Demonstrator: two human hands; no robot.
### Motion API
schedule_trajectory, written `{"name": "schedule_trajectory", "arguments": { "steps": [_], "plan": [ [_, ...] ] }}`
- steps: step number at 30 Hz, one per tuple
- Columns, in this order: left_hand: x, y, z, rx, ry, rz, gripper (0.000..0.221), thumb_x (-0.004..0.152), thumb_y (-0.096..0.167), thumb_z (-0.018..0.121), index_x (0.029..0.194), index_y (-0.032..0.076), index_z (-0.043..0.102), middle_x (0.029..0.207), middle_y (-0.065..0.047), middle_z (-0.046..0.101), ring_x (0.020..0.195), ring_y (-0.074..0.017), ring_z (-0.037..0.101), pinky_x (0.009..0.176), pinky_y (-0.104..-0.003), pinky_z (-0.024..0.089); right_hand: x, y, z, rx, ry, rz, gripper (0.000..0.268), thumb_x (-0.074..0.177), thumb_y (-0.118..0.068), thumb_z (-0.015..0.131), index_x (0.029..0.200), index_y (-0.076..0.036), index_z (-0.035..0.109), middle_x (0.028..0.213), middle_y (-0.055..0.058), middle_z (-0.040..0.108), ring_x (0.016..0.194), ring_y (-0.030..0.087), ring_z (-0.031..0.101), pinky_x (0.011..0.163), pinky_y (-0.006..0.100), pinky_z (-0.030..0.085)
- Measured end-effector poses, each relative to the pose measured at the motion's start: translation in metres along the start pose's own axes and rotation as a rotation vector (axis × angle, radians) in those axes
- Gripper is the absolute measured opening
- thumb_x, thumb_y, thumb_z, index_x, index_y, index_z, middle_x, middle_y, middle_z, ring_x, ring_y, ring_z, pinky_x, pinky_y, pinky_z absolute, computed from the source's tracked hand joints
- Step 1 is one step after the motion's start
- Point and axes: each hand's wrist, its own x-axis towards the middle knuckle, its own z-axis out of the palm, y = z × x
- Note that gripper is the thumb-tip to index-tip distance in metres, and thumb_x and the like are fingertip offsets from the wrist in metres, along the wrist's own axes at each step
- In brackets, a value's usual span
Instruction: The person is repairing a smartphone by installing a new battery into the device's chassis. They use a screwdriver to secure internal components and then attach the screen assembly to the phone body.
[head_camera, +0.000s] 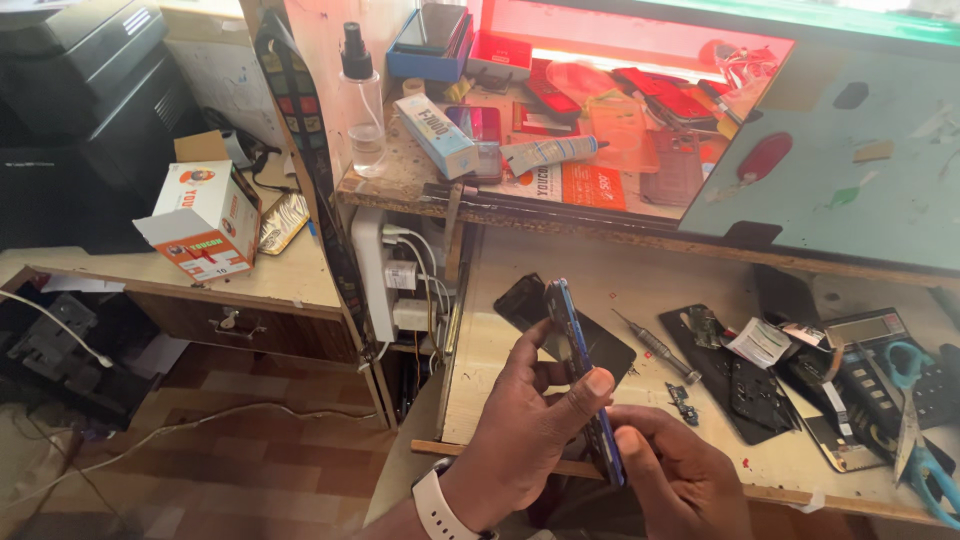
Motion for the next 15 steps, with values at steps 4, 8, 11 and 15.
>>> {"name": "schedule_trajectory", "arguments": {
  "steps": [4,8,11,15],
  "plan": [
    [0.001,-0.001,0.002,0.013,0.043,-0.028,0.095,0.077,0.036,0.082,0.152,0.009,0.030,0.110,-0.015,0.056,0.096,-0.0187,0.066,0.076,-0.032,0.062,-0.007,-0.012,-0.007,-0.155,-0.022,-0.157,0.033,0.095,-0.015,0.058,0.118,-0.001,0.075,0.101,0.012,0.079,0.096,0.016,0.078,0.088,0.029,0.057],
    [0.002,-0.004,0.004,0.053,0.075,0.020,0.094,0.080,0.036,0.081,0.152,0.008,0.028,0.111,-0.016,0.057,0.098,-0.0180,0.065,0.076,-0.031,0.062,-0.010,-0.018,-0.007,-0.327,0.015,-0.186,0.033,0.093,-0.014,0.057,0.120,-0.005,0.075,0.102,0.011,0.079,0.099,0.019,0.077,0.091,0.031,0.060],
    [0.003,-0.005,0.006,0.124,0.103,0.050,0.094,0.081,0.036,0.080,0.151,0.007,0.025,0.114,-0.015,0.057,0.099,-0.0179,0.065,0.076,-0.031,0.063,-0.016,-0.024,-0.007,-0.440,0.044,-0.206,0.037,0.089,-0.014,0.060,0.122,-0.007,0.074,0.100,0.011,0.081,0.096,0.020,0.078,0.088,0.033,0.061],
    [0.003,-0.007,0.008,0.174,0.143,0.041,0.093,0.080,0.035,0.079,0.151,0.008,0.025,0.114,-0.014,0.055,0.098,-0.0193,0.067,0.073,-0.033,0.064,-0.026,-0.030,0.005,-0.549,0.146,-0.326,0.039,0.083,-0.008,0.063,0.121,-0.009,0.073,0.099,0.013,0.082,0.095,0.021,0.080,0.085,0.034,0.062]
  ]
}}
